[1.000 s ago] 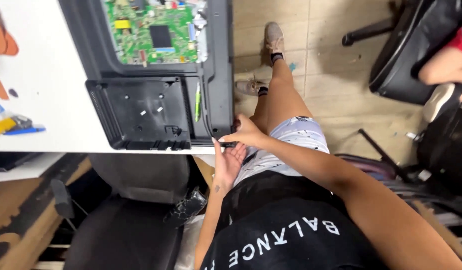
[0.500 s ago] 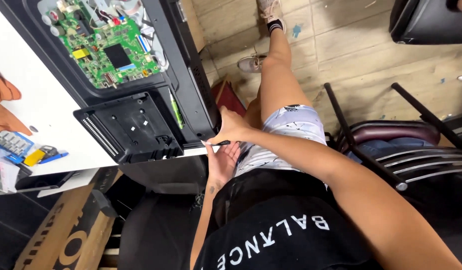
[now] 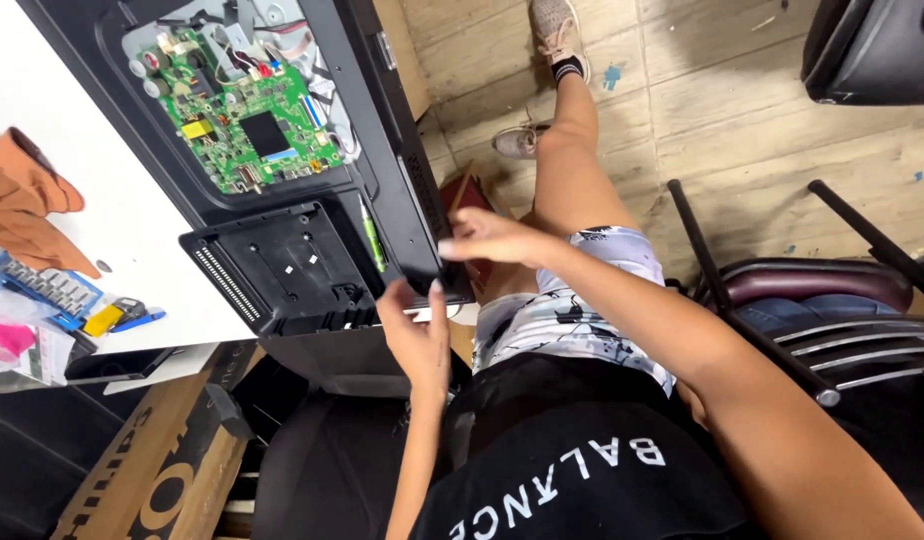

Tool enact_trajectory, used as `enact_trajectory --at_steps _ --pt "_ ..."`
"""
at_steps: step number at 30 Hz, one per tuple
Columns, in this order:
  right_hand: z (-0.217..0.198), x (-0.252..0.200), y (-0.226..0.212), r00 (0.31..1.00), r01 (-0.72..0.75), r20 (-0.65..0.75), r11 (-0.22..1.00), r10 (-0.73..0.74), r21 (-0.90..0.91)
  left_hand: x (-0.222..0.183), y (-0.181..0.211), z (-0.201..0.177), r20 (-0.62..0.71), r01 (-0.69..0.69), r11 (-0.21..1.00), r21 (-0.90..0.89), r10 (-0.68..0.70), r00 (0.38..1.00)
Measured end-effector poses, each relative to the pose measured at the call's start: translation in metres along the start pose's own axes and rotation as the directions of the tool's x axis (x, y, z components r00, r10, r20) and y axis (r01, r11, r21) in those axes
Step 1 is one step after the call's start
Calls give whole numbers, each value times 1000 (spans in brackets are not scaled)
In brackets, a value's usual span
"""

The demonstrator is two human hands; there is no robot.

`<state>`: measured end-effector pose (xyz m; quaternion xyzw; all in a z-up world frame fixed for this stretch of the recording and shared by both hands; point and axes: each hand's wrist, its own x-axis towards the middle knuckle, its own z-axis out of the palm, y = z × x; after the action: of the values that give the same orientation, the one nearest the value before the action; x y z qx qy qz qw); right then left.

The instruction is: Reassembling a television by aligning the back cover and snapping it into place on the frame.

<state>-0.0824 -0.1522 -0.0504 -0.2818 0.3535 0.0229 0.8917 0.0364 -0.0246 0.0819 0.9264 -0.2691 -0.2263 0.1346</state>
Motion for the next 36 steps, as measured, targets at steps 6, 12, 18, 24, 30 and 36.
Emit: enact_trajectory --at_steps 6,12,18,24,30,36 --pt "1 49 0 967 56 -255 992 -24 117 34 15 34 -52 -238 925 297 264 963" --pt "15 99 0 890 150 -454 964 -34 222 60 -7 47 36 -168 868 467 171 985" --pt "23 114 2 824 208 -567 936 -10 285 68 -10 42 111 -171 886 430 136 984" --pt "29 116 3 777 236 -628 943 -37 236 70 1 34 175 -147 899 413 80 981" --pt "32 109 -7 775 217 -632 943 -10 251 73 1 32 190 -140 900 412 65 980" --pt "30 113 -4 785 233 -620 929 -5 288 74 10 25 218 -110 909 403 21 976"
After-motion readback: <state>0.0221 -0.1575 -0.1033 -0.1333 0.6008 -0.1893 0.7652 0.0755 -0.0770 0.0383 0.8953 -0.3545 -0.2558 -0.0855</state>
